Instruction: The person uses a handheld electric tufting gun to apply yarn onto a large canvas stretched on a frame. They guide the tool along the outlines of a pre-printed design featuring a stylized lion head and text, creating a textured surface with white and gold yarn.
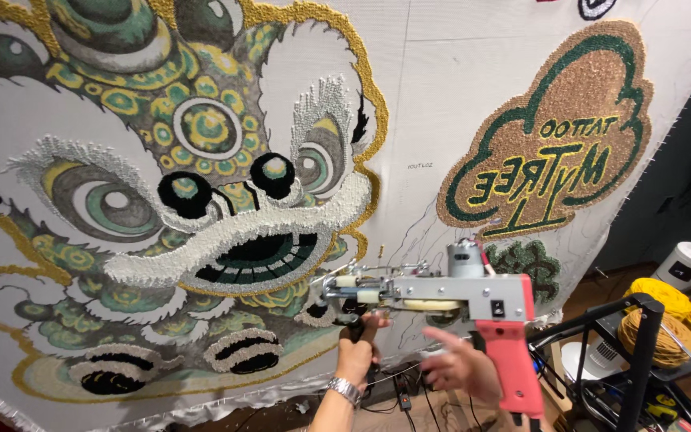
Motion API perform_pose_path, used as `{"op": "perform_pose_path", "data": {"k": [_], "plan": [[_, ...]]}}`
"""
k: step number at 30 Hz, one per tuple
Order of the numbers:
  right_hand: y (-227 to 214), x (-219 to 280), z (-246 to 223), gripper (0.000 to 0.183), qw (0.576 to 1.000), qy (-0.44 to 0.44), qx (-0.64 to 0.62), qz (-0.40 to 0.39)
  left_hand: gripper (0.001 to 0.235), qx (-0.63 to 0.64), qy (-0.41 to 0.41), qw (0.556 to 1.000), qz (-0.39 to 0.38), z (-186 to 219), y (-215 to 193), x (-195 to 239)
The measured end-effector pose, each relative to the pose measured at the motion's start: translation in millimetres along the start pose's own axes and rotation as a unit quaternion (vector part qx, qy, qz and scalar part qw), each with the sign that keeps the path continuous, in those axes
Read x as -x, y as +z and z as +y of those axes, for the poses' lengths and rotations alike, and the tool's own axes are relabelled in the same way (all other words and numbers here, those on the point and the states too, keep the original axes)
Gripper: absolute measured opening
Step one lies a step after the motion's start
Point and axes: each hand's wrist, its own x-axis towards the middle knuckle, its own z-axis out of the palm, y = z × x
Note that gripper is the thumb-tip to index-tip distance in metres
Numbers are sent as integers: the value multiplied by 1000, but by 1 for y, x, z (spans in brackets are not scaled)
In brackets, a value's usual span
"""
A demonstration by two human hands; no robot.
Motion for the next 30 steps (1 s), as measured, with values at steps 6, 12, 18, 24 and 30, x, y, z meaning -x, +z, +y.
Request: {"op": "perform_pose_path", "data": {"k": [6, 12, 18, 24, 30], "plan": [[77, -52, 50, 47, 990, 99, 95, 13, 39, 38, 33, 998, -42, 20, 33, 3], [6, -86, 118, 41, 816, 74, 568, 72, 45, -8, 90, 996, 3, 50, -15, -21], [-80, 1, 109, 51, 816, 219, 443, 301, 39, 29, 144, 986, 83, 90, -131, -14], [-54, 19, 28, 52, 781, 260, 347, 449, 35, 8, 152, 973, 176, 115, -211, 22], [-101, 24, 28, 56, 755, 117, 317, 562, 36, 40, 124, 970, 203, 116, -243, 43]]}}
